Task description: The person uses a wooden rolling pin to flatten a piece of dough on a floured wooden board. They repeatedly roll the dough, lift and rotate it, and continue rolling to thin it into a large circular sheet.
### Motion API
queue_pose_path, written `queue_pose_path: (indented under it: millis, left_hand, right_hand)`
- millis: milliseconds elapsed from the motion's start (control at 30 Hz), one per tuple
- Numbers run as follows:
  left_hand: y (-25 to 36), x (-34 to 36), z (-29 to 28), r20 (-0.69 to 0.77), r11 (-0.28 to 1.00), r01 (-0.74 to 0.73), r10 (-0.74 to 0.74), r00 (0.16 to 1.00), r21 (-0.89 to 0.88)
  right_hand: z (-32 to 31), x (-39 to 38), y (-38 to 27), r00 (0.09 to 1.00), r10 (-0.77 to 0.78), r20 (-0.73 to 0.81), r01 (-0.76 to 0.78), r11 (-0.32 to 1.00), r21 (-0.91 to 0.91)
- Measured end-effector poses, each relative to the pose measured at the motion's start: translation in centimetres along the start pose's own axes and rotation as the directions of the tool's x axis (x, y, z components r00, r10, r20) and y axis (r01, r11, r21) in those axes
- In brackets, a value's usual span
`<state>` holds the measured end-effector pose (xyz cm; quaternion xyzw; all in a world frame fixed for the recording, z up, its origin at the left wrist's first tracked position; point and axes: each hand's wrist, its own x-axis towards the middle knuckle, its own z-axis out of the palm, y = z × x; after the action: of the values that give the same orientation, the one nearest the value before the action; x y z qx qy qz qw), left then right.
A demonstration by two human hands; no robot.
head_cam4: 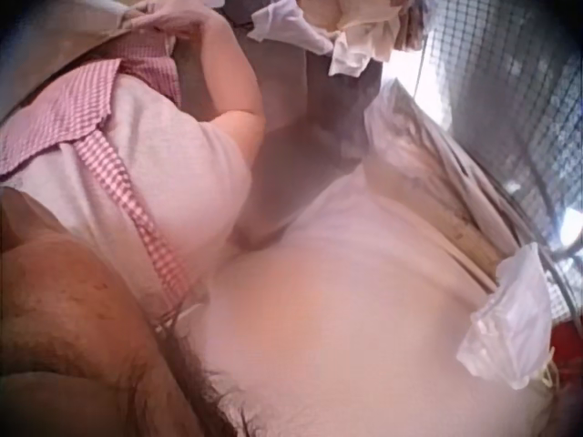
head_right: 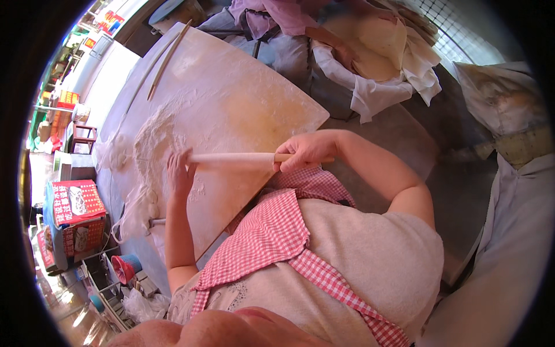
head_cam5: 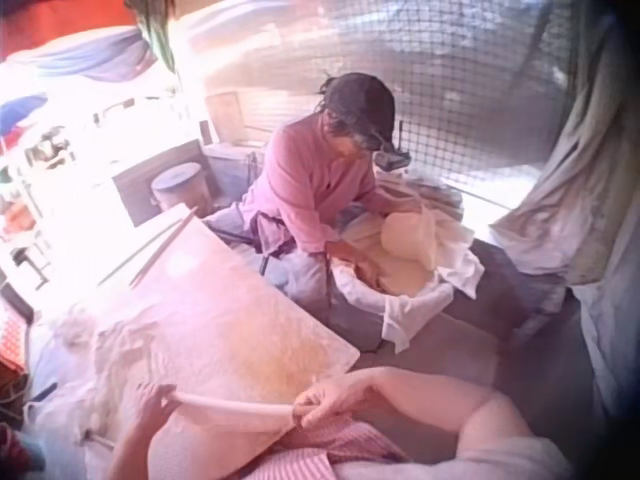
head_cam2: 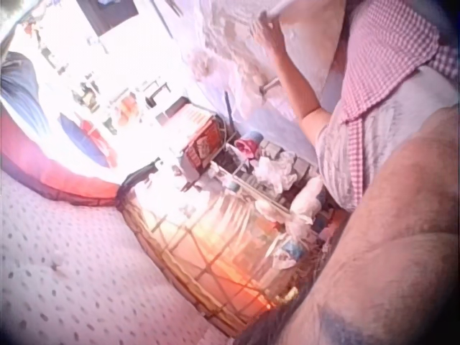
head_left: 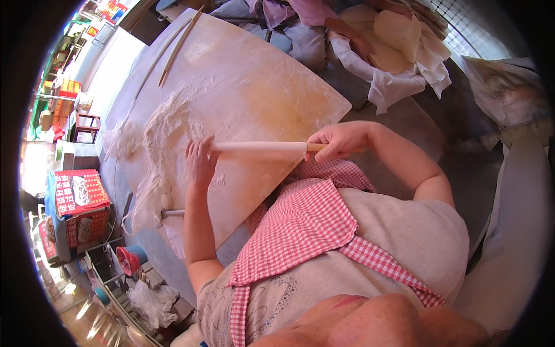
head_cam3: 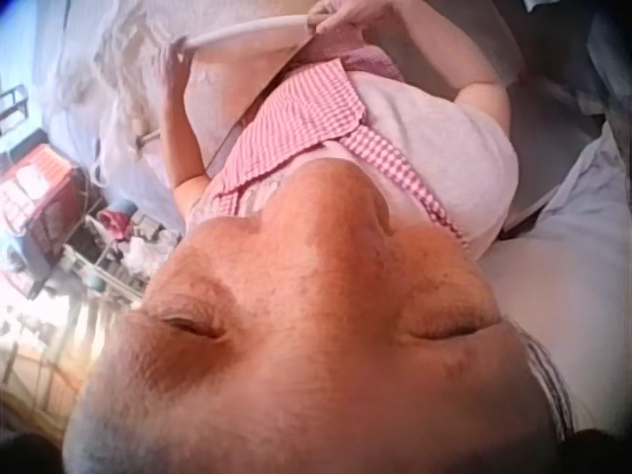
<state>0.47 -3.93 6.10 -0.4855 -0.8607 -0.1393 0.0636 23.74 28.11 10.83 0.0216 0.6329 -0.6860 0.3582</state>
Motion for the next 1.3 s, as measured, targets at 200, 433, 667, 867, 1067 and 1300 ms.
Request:
queue_pose_path:
  millis: [200,433,667,867,1067,1300]
  left_hand:
    - [-5.5,0.6,-1.2,-0.172,0.998,0.064,-0.065,0.983,-0.012]
    - [-3.2,1.2,-2.6,-0.324,0.981,0.191,-0.171,0.931,0.033]
    - [1.1,-3.5,4.8,-0.201,0.962,0.270,-0.273,0.941,-0.040]
    - [5.3,-2.6,5.8,-0.020,0.960,0.239,-0.238,0.971,0.144]
    - [9.3,-4.1,4.8,-0.022,0.981,0.194,-0.194,0.981,0.022]
    - [12.2,-5.0,5.9,0.185,0.983,0.147,-0.125,0.975,-0.110]
  right_hand:
    - [-6.2,8.5,-0.1,0.783,-0.411,-0.468,-0.043,0.714,-0.699]
    - [-9.9,12.5,-3.0,0.294,-0.905,-0.307,-0.106,0.288,-0.952]
    - [-7.9,11.8,4.2,0.411,-0.837,-0.360,-0.279,0.260,-0.924]
    - [-1.8,14.6,4.5,0.612,-0.767,-0.193,-0.179,0.103,-0.978]
    - [2.3,12.4,6.1,0.597,-0.792,-0.127,-0.101,0.083,-0.991]
    - [5.0,11.9,8.1,0.620,-0.782,-0.060,0.022,0.094,-0.995]
